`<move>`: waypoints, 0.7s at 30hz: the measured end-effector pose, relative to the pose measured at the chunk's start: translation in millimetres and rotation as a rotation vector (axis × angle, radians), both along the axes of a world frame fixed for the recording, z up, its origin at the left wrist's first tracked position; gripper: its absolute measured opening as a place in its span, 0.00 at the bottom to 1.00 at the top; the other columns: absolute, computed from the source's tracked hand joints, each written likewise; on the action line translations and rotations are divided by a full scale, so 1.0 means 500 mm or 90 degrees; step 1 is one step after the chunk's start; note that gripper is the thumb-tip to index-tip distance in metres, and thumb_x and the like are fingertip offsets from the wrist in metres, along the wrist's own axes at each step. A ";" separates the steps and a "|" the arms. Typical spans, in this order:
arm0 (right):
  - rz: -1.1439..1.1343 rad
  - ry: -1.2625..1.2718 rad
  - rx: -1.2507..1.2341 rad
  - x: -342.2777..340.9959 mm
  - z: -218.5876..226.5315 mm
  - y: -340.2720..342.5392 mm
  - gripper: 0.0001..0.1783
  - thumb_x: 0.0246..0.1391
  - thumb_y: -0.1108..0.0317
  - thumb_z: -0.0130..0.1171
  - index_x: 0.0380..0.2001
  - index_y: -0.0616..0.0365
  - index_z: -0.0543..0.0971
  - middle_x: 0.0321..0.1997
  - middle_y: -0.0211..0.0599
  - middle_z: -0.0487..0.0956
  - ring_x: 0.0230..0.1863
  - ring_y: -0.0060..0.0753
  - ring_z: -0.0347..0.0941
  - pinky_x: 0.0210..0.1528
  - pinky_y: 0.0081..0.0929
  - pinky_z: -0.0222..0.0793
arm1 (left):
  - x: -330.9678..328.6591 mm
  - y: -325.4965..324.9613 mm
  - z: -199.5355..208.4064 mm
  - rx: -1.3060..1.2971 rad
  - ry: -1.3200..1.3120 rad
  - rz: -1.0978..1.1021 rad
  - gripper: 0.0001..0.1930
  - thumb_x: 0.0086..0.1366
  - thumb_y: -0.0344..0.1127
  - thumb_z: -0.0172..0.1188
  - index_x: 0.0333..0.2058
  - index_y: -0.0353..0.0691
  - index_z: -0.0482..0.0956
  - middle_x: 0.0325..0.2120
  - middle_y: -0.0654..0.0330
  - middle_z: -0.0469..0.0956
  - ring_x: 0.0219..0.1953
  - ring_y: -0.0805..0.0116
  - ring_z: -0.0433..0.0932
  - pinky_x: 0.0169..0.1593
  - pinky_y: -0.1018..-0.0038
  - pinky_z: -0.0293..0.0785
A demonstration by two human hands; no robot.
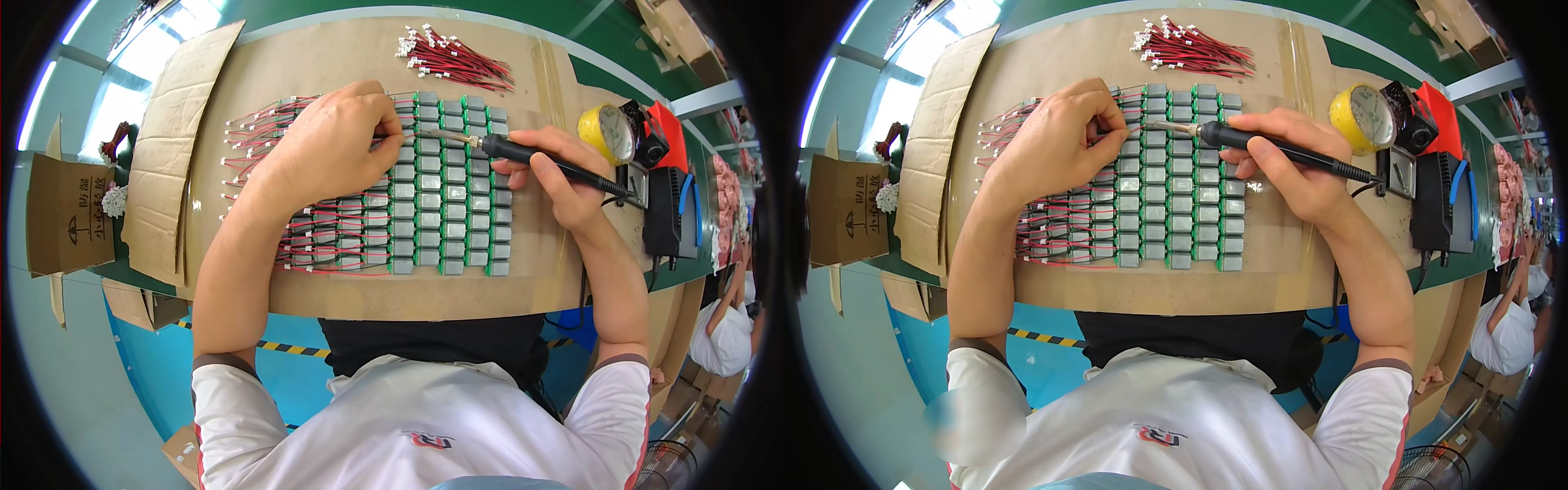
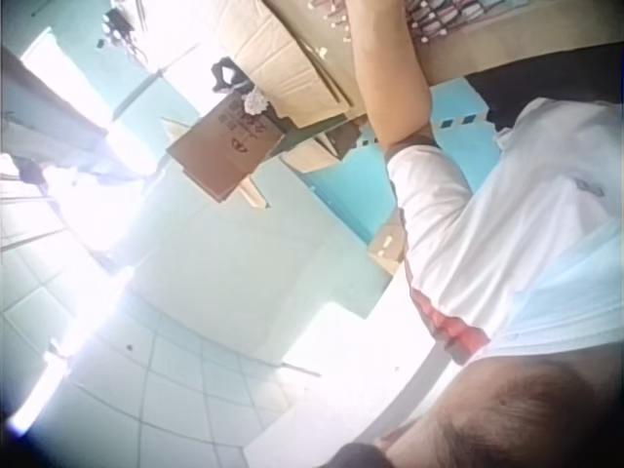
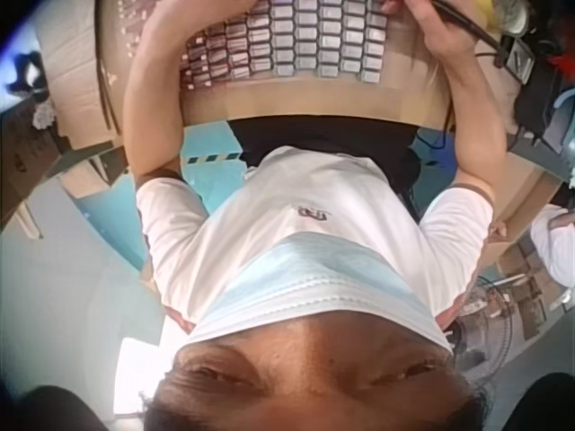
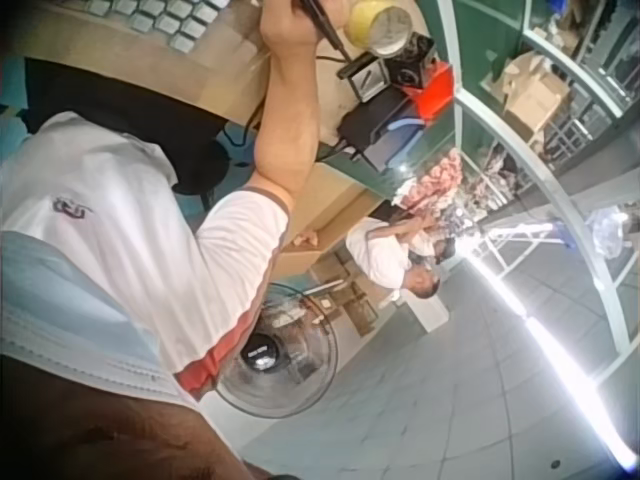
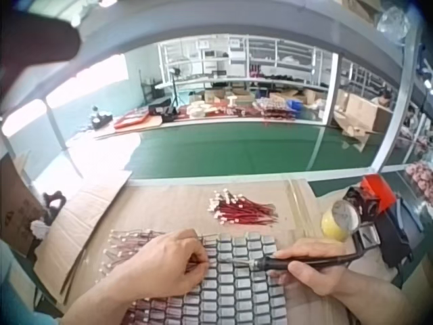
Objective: Soldering small wires onto a grid of electronic components at a factory workbench.
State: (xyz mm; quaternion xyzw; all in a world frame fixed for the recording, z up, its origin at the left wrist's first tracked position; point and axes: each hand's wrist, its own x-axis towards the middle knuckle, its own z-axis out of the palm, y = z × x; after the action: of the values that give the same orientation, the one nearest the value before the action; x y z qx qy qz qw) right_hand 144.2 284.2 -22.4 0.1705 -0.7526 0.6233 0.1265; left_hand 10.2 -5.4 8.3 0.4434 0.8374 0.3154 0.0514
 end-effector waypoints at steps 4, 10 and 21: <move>-0.007 -0.005 -0.001 0.003 0.004 0.001 0.15 0.66 0.82 0.55 0.53 0.72 0.83 0.39 0.45 0.85 0.35 0.31 0.88 0.40 0.24 0.84 | -0.003 0.005 -0.004 0.008 0.005 -0.009 0.04 0.60 0.25 0.66 0.31 0.31 0.80 0.32 0.54 0.78 0.29 0.60 0.79 0.37 0.67 0.78; -0.002 -0.021 -0.004 0.002 -0.002 0.000 0.15 0.66 0.81 0.55 0.53 0.72 0.83 0.40 0.45 0.85 0.35 0.31 0.88 0.40 0.23 0.84 | -0.001 -0.001 -0.006 0.004 0.027 -0.008 0.04 0.60 0.25 0.66 0.31 0.31 0.80 0.32 0.53 0.79 0.30 0.58 0.80 0.38 0.66 0.78; -0.011 -0.023 0.011 0.003 0.002 0.000 0.15 0.65 0.81 0.55 0.52 0.71 0.84 0.40 0.45 0.85 0.35 0.31 0.88 0.39 0.23 0.83 | -0.001 0.000 -0.004 -0.007 0.024 -0.005 0.04 0.60 0.25 0.66 0.31 0.30 0.81 0.32 0.53 0.79 0.31 0.59 0.80 0.39 0.66 0.79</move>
State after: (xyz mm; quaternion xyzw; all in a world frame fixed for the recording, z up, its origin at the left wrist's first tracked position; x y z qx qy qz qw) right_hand 145.9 284.4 -21.5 0.1542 -0.7617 0.6184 0.1168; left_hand 9.9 -5.5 6.1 0.4526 0.8380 0.3023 0.0394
